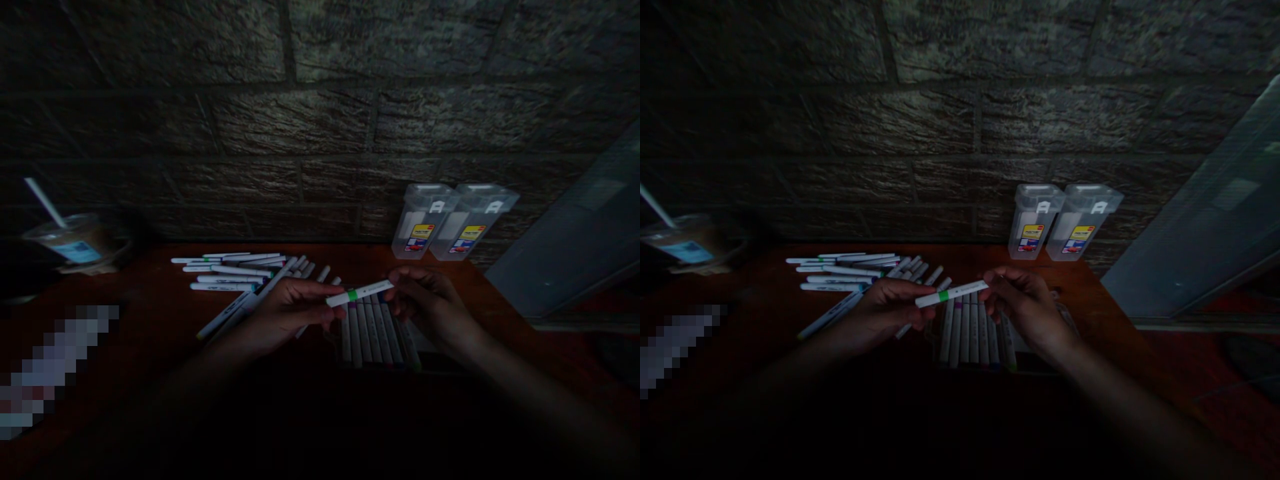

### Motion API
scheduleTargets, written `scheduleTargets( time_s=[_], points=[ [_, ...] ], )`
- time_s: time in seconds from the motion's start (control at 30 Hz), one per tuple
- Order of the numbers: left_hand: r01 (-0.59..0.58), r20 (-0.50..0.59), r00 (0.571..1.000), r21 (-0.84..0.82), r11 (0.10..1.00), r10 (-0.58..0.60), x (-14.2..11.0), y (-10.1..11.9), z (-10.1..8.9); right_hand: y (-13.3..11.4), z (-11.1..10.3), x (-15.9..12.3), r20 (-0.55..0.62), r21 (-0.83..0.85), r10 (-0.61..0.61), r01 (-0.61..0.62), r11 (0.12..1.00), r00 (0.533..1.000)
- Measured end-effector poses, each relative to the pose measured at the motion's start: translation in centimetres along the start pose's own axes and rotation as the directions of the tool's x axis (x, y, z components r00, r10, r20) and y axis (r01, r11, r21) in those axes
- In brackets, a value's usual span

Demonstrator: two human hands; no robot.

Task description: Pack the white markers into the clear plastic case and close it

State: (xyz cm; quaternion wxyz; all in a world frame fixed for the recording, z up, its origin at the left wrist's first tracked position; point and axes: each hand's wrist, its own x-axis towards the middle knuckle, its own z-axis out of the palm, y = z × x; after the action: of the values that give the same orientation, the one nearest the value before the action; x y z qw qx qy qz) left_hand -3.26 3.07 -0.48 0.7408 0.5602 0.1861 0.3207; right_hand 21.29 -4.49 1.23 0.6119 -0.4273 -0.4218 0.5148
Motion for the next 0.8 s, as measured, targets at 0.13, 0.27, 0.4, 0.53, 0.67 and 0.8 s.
scheduleTargets(
  time_s=[0.13,0.27,0.4,0.53,0.67,0.8],
  points=[
    [0.027,-0.031,0.999,0.025,0.999,-0.027,-0.03,0.10,0.12,0.01,-0.04,-0.02,-0.006,0.021,0.014,-0.014,1.000,1.000],
    [0.056,-0.041,0.998,0.030,0.998,-0.055,-0.06,0.40,0.35,0.07,-0.07,0.03,-0.009,0.050,0.027,-0.027,0.998,1.000],
    [0.061,-0.049,0.997,0.042,0.997,-0.059,-0.06,0.62,0.44,0.07,-0.04,0.05,-0.017,0.051,0.033,-0.032,0.998,0.999],
    [0.046,-0.028,0.999,0.016,0.999,-0.046,-0.09,0.66,0.42,0.13,-0.12,0.05,-0.008,0.056,0.030,-0.030,0.998,1.000],
    [0.027,-0.009,1.000,0.002,1.000,-0.027,-0.10,0.54,0.35,0.18,-0.20,0.04,-0.001,0.065,0.030,-0.030,0.997,1.000],
    [-0.007,-0.007,1.000,-0.031,0.999,0.007,-0.08,0.38,0.24,0.16,-0.20,-0.02,0.009,0.059,0.018,-0.019,0.998,1.000]
  ],
)
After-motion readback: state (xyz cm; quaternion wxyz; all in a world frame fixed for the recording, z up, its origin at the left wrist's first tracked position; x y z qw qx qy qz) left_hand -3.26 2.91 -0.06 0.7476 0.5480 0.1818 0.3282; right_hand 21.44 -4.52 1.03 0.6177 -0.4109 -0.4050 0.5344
